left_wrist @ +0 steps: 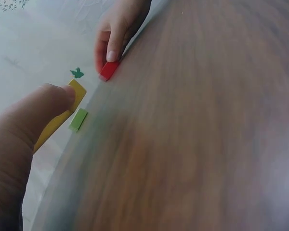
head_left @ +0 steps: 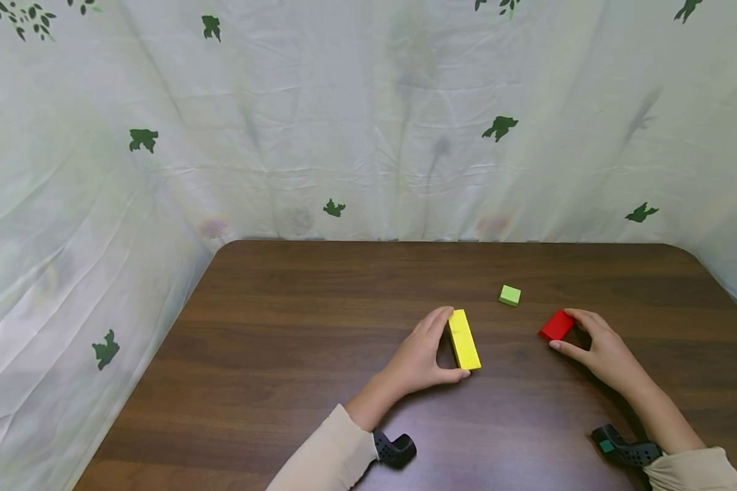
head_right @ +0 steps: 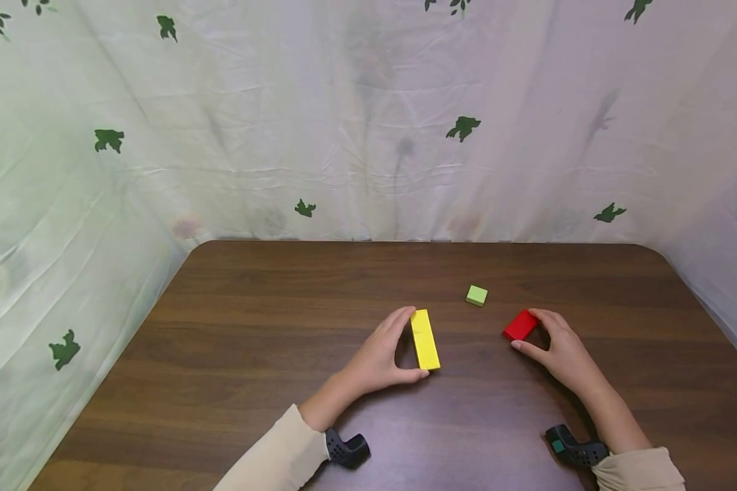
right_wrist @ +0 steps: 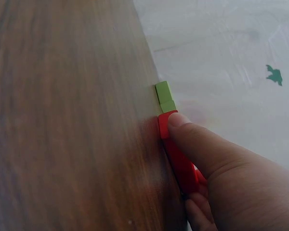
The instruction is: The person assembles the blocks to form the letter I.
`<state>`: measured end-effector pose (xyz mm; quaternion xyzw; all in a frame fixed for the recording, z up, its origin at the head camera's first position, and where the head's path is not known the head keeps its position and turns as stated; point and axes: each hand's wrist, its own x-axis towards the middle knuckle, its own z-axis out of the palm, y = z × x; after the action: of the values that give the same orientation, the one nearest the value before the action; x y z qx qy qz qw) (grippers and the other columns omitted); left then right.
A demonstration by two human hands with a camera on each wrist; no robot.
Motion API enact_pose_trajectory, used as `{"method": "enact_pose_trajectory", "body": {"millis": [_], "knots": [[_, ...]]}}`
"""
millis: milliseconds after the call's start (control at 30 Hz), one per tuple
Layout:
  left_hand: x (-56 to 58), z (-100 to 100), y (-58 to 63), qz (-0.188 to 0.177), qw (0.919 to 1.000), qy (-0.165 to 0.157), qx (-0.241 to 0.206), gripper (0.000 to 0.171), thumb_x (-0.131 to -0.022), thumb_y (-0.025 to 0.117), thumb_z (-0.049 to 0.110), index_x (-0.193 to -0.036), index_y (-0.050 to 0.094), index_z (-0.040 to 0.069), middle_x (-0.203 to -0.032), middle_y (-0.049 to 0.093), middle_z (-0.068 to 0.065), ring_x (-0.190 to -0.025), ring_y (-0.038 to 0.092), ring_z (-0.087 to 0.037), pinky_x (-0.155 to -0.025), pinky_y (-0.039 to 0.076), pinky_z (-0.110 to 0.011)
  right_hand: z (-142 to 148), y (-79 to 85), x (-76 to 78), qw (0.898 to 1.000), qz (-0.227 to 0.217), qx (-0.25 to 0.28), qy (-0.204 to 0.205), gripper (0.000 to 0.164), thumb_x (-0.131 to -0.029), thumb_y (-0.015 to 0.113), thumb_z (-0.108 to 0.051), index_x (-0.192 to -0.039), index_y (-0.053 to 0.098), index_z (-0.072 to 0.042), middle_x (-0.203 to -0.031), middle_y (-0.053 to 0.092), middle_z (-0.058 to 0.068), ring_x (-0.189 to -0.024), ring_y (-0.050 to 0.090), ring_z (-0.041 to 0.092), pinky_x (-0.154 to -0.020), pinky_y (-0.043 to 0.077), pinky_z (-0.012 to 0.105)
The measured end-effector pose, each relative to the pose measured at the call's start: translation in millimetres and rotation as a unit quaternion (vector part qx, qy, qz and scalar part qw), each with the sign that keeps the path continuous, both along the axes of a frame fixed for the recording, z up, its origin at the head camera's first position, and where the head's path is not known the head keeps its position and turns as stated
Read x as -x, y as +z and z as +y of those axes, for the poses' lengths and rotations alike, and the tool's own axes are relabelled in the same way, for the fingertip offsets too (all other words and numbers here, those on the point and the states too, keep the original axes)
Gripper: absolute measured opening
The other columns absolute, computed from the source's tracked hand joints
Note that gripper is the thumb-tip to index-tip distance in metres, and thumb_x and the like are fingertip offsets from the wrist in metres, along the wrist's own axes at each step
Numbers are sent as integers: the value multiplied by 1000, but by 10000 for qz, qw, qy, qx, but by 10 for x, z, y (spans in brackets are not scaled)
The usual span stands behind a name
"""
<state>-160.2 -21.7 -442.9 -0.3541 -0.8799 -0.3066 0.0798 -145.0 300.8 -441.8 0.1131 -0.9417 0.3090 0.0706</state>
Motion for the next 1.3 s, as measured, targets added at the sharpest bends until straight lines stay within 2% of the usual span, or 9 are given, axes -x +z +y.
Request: {"method": "enact_pose_trajectory", "body": {"millis": [600, 1300], "knots": [[25, -162, -23, -252, 9986, -159, 440, 92, -68, 74, 42, -137, 28, 3, -137, 33, -7, -126, 30, -17, -101, 27, -27, 14, -25, 2, 10000, -5, 8, 6, 69, -79, 69, -29, -127, 38, 10, -124, 37, 28, -107, 37, 44, -79, 36, 60], [65, -288, -35, -827, 9945, -346, 548, 89, -71, 71, 38, -138, 28, -1, -141, 30, -10, -128, 29, -19, -102, 26, -29, 13, -19, 4, 10000, -56, 45, -9, 70, -79, 69, -29, -128, 37, 9, -125, 36, 29, -109, 35, 45, -80, 35, 60]]}}
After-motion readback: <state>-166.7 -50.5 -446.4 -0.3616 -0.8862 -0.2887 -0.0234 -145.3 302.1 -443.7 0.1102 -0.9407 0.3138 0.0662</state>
